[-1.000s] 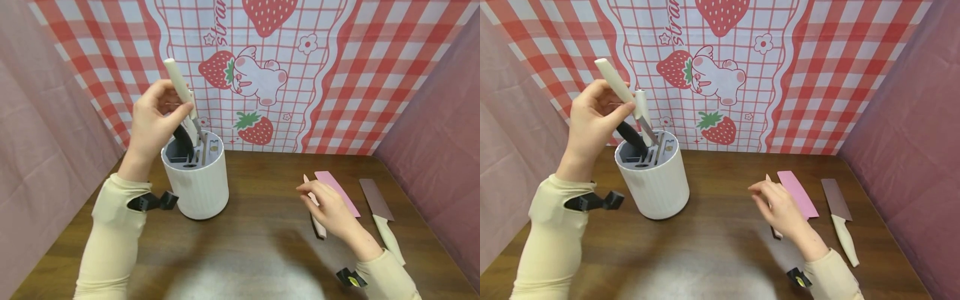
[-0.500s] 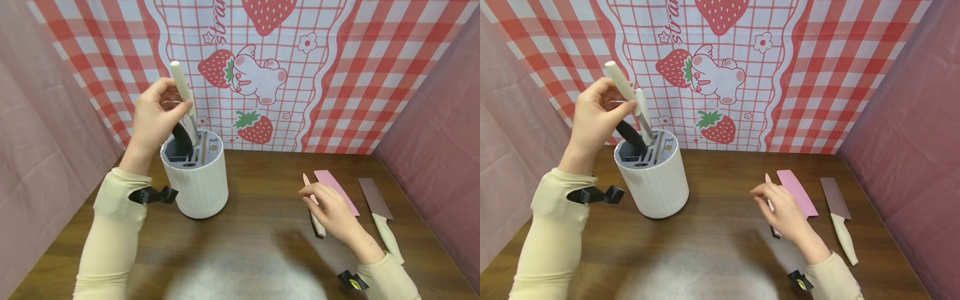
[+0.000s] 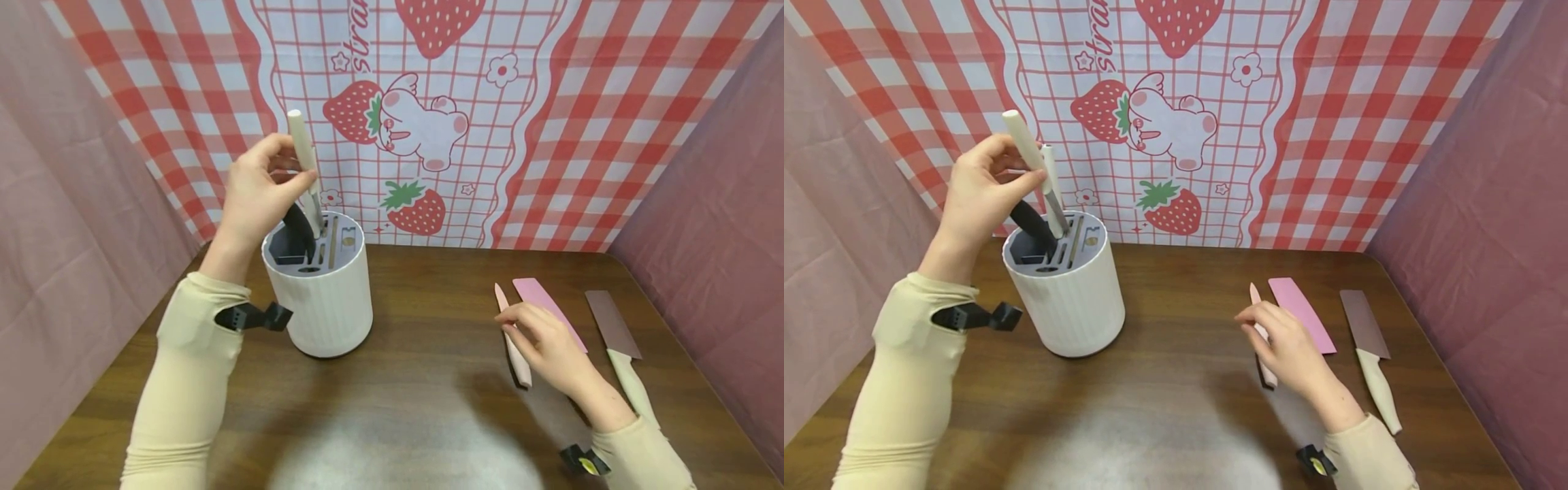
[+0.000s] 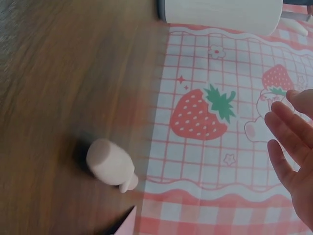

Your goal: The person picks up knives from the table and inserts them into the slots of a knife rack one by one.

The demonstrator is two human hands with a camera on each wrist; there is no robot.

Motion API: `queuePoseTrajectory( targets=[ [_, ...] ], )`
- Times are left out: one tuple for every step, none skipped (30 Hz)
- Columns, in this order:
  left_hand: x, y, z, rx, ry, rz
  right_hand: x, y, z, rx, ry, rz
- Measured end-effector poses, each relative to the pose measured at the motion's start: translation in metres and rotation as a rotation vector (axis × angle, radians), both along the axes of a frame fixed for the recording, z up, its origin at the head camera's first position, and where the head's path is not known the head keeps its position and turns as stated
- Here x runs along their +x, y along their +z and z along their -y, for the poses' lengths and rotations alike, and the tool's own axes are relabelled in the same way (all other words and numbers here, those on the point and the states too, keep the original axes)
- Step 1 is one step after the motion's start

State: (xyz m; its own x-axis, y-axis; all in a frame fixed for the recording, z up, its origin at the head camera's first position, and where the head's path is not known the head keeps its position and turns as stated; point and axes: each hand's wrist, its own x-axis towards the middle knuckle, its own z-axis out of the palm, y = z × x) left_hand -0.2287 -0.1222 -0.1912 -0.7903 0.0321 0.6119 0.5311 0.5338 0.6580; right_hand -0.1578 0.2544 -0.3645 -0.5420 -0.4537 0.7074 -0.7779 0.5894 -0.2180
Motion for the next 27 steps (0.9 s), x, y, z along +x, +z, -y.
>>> queuePoseTrajectory(
  targets=[
    [0.0,0.0,0.0,-0.004,0.002,0.002,0.001,0.0,-0.001,-0.002,-0.005,0.006],
    [-0.001,-0.001,0.0,-0.004,0.002,0.003,0.001,0.0,-0.002,-0.004,-0.013,0.013],
    [-0.001,-0.001,0.001,-0.003,0.002,0.004,0.002,0.0,-0.003,-0.007,-0.019,0.02],
    [-0.002,-0.001,0.001,-0.003,0.003,0.006,0.002,0.0,-0.003,-0.009,-0.024,0.025],
    [-0.002,-0.001,0.001,-0.006,0.005,0.007,0.002,0.001,-0.004,-0.01,-0.028,0.029],
    [-0.002,-0.001,0.001,-0.008,0.007,0.009,0.002,0.001,-0.004,-0.011,-0.029,0.031],
    [-0.003,-0.001,0.001,-0.012,0.008,0.013,0.002,0.001,-0.004,-0.01,-0.032,0.03],
    [-0.003,-0.001,0.001,-0.017,0.007,0.018,0.002,0.0,-0.004,-0.008,-0.033,0.026],
    [-0.003,-0.001,0.001,-0.024,0.007,0.027,0.002,0.0,-0.004,-0.004,-0.031,0.023],
    [-0.003,-0.001,0.001,-0.032,0.007,0.035,0.002,0.0,-0.004,-0.002,-0.029,0.018],
    [-0.003,-0.001,0.001,-0.043,0.01,0.046,0.002,0.0,-0.004,0.001,-0.029,0.014],
    [-0.003,0.0,0.0,-0.053,0.012,0.058,0.002,0.0,-0.004,0.004,-0.029,0.011],
    [-0.002,0.0,0.0,-0.061,0.012,0.073,0.002,0.0,-0.004,0.006,-0.028,0.01],
    [-0.001,0.001,0.0,-0.07,0.016,0.086,0.002,0.0,-0.004,0.006,-0.027,0.01],
    [-0.001,0.001,-0.001,-0.076,0.02,0.099,0.002,-0.001,-0.004,0.007,-0.026,0.012],
    [0.0,0.002,-0.001,-0.084,0.024,0.111,0.003,-0.001,-0.004,0.007,-0.026,0.012],
    [0.001,0.003,-0.001,-0.092,0.031,0.124,0.002,-0.001,-0.005,0.007,-0.024,0.015],
    [0.001,0.003,-0.001,-0.097,0.036,0.138,0.003,-0.001,-0.005,0.006,-0.022,0.017],
    [0.002,0.004,-0.002,-0.1,0.041,0.154,0.003,-0.001,-0.005,0.004,-0.023,0.017],
    [0.003,0.005,-0.002,-0.103,0.047,0.169,0.003,-0.001,-0.005,0.004,-0.022,0.017],
    [0.003,0.006,-0.002,-0.107,0.053,0.186,0.003,-0.002,-0.005,0.004,-0.021,0.018],
    [0.004,0.007,-0.003,-0.112,0.059,0.203,0.003,-0.002,-0.004,0.004,-0.019,0.018],
    [0.004,0.008,-0.003,-0.119,0.069,0.221,0.003,-0.003,-0.004,0.004,-0.015,0.02],
    [0.005,0.009,-0.004,-0.124,0.077,0.236,0.002,-0.003,-0.004,0.006,-0.012,0.021],
    [0.005,0.01,-0.004,-0.131,0.086,0.252,0.002,-0.004,-0.004,0.006,-0.006,0.023],
    [0.006,0.012,-0.004,-0.142,0.096,0.263,0.002,-0.004,-0.004,0.005,0.001,0.027],
    [0.006,0.013,-0.004,-0.151,0.103,0.274,0.002,-0.004,-0.003,0.004,0.005,0.029]
  ],
)
